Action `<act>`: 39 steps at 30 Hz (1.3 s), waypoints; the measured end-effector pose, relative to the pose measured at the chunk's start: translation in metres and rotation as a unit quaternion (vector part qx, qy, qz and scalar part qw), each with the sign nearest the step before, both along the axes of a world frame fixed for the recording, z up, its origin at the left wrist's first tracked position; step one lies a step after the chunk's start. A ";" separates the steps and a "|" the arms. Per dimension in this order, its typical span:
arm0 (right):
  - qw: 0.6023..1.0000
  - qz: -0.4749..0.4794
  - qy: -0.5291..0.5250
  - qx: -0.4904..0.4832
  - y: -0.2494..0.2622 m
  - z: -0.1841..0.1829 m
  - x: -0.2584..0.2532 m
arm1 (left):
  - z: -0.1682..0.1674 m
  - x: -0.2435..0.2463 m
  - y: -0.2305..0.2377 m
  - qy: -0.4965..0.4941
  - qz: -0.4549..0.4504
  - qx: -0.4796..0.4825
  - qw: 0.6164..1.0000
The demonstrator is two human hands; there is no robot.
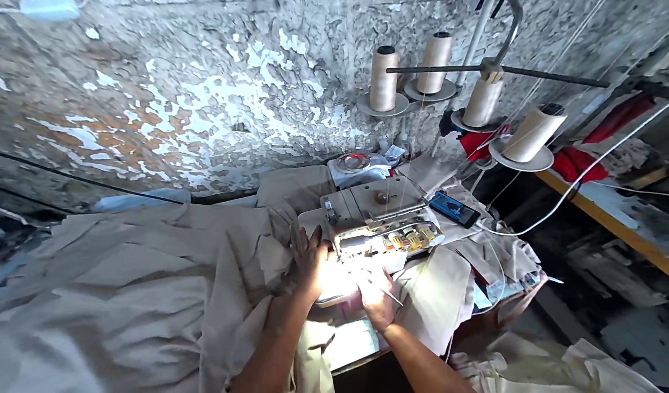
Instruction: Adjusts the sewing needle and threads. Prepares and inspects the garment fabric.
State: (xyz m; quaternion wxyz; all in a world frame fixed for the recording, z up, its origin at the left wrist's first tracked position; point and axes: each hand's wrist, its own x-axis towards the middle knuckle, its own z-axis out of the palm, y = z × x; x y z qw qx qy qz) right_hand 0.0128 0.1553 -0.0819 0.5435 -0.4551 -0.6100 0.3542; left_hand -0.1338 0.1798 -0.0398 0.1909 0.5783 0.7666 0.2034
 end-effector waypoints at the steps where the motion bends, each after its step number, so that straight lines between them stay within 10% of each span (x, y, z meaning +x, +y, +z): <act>1: 1.000 -0.002 0.017 0.005 -0.001 -0.002 0.000 | -0.002 0.000 0.000 0.003 0.002 0.008 1.000; 16: 0.995 0.065 -0.056 0.046 -0.006 0.000 0.011 | -0.016 -0.004 -0.004 -0.103 0.082 0.128 0.983; 32: 0.996 0.078 -0.017 -0.042 -0.004 0.004 0.016 | 0.017 -0.013 -0.016 -0.485 0.172 0.195 0.835; 36: 0.995 0.073 0.037 -0.062 -0.006 0.008 0.015 | 0.025 -0.025 -0.020 -0.441 0.121 0.221 0.861; 39: 0.992 0.067 0.075 -0.072 -0.006 0.009 0.014 | 0.023 -0.045 -0.024 -0.162 -0.001 0.226 0.961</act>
